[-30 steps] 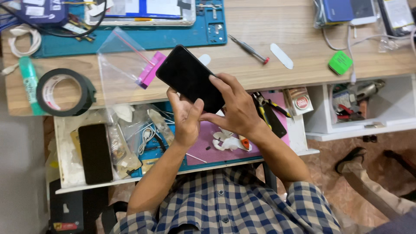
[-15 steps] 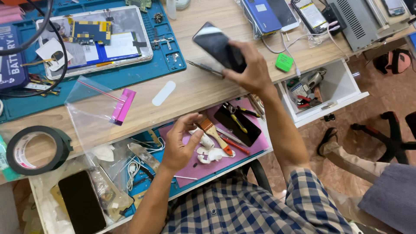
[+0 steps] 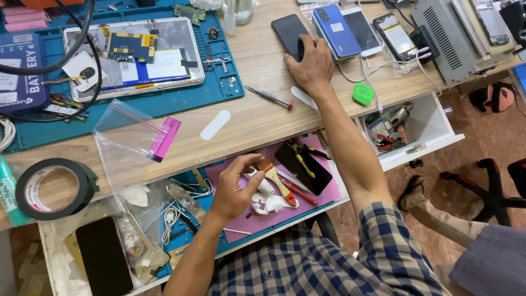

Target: The person works on a disassembled smartphone, using a screwdriver to manipulate internal components and then attaching the back cover. They then handle a circuit board, using a magnifying glass to inspect it closely before placing it on a work mat.

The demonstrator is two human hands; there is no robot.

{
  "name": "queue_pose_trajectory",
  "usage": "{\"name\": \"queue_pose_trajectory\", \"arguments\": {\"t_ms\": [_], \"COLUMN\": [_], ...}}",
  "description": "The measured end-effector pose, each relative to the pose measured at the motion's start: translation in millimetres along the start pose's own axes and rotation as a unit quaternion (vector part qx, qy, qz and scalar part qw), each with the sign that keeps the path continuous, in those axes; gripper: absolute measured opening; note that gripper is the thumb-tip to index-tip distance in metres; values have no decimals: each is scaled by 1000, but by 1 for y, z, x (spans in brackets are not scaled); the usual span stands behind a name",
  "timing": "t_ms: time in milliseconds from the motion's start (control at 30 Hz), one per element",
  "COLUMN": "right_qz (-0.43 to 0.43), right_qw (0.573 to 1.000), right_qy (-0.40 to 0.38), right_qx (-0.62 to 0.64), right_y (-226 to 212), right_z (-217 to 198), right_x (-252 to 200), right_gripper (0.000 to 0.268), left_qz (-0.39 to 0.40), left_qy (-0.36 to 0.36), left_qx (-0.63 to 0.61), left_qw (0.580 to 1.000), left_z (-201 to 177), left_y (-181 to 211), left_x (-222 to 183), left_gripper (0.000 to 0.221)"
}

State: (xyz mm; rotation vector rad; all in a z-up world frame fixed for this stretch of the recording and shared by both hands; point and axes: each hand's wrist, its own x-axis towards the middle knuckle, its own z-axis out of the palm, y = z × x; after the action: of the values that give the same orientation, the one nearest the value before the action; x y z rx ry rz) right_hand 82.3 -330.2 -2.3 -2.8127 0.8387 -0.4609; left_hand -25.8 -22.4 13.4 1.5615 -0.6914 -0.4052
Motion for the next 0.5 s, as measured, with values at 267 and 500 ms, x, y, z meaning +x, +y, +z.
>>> {"name": "queue_pose_trajectory", "arguments": {"t_ms": [267,500], "right_qz": [-1,-191], "right_qw": [988,978], "right_qy": [-81,51], "right_qx": [-132,-72], "right_y": [-7,4], "right_z": [-4,-18], "right_x": [-4,-20], "right_gripper": [57,33], "left_qz": [8,6], "left_qy": [-18,-23], "left_qx": [-2,-1], "left_qw": [1000,1000], "left_z": [2,0], "left_y": [2,2], "left_x": [-1,-1], "left_gripper": [27,28]}}
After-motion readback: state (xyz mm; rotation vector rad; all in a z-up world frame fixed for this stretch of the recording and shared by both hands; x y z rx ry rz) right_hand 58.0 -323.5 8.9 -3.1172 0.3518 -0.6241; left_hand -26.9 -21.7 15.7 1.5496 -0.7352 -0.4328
